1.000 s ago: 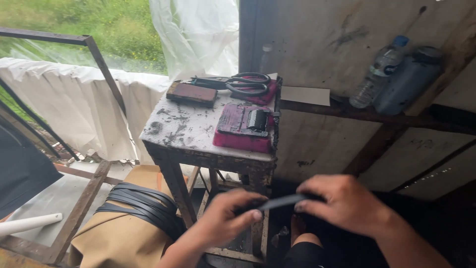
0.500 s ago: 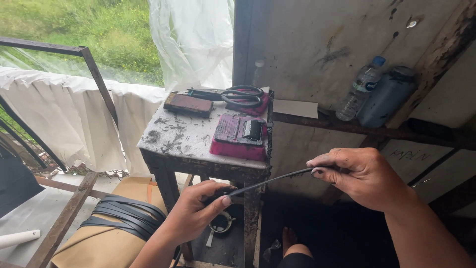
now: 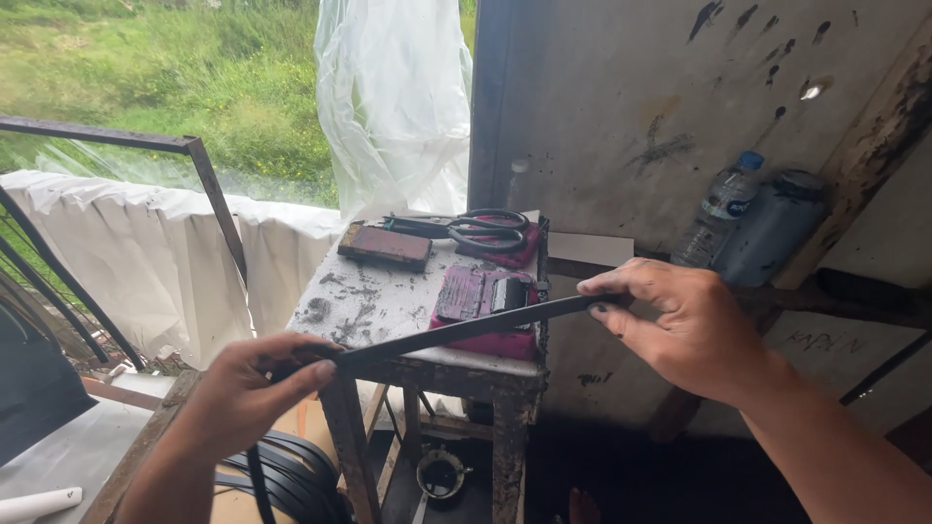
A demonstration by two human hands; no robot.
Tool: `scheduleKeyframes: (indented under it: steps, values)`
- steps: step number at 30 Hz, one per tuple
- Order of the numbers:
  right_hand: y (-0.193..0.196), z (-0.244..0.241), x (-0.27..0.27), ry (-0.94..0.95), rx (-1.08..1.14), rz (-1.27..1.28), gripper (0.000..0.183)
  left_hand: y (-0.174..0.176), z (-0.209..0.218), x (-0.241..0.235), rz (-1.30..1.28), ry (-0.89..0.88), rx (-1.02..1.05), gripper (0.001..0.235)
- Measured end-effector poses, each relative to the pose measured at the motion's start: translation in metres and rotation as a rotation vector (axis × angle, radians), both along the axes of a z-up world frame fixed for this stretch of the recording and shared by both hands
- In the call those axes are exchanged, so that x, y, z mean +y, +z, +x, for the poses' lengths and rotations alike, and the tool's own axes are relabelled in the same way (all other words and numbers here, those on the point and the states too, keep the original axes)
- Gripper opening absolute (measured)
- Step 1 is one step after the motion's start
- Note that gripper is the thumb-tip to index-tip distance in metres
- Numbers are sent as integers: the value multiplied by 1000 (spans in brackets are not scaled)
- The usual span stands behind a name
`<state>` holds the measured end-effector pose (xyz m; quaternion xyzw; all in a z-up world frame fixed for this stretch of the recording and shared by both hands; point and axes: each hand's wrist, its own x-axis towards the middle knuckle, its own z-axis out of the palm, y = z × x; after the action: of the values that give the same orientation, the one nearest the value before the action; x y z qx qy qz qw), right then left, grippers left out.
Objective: Applying edge paint to long leather straps using a manual applicator and hanging them on a line to dry with clothespins.
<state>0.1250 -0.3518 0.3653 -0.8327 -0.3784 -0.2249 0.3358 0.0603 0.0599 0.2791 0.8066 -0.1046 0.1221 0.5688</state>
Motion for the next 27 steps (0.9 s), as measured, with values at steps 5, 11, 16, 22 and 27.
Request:
scheduleKeyframes:
  steps: [5,11,16,22,27]
  values:
    - [-15,29,22,-13,4,-35,19,26,15,16,328,218,-184,23]
    - [-22,59,37,36,-119,-73,23,41,37,32,478,309,-419,16]
    - [-25,67,47,78,-229,-149,31,27,62,62,714,489,-490,21]
    - [-25,73,57,143,-301,-144,22,27,73,73,758,508,-578,19]
    - [-30,78,62,149,-301,-159,21,27,75,76,821,537,-576,15]
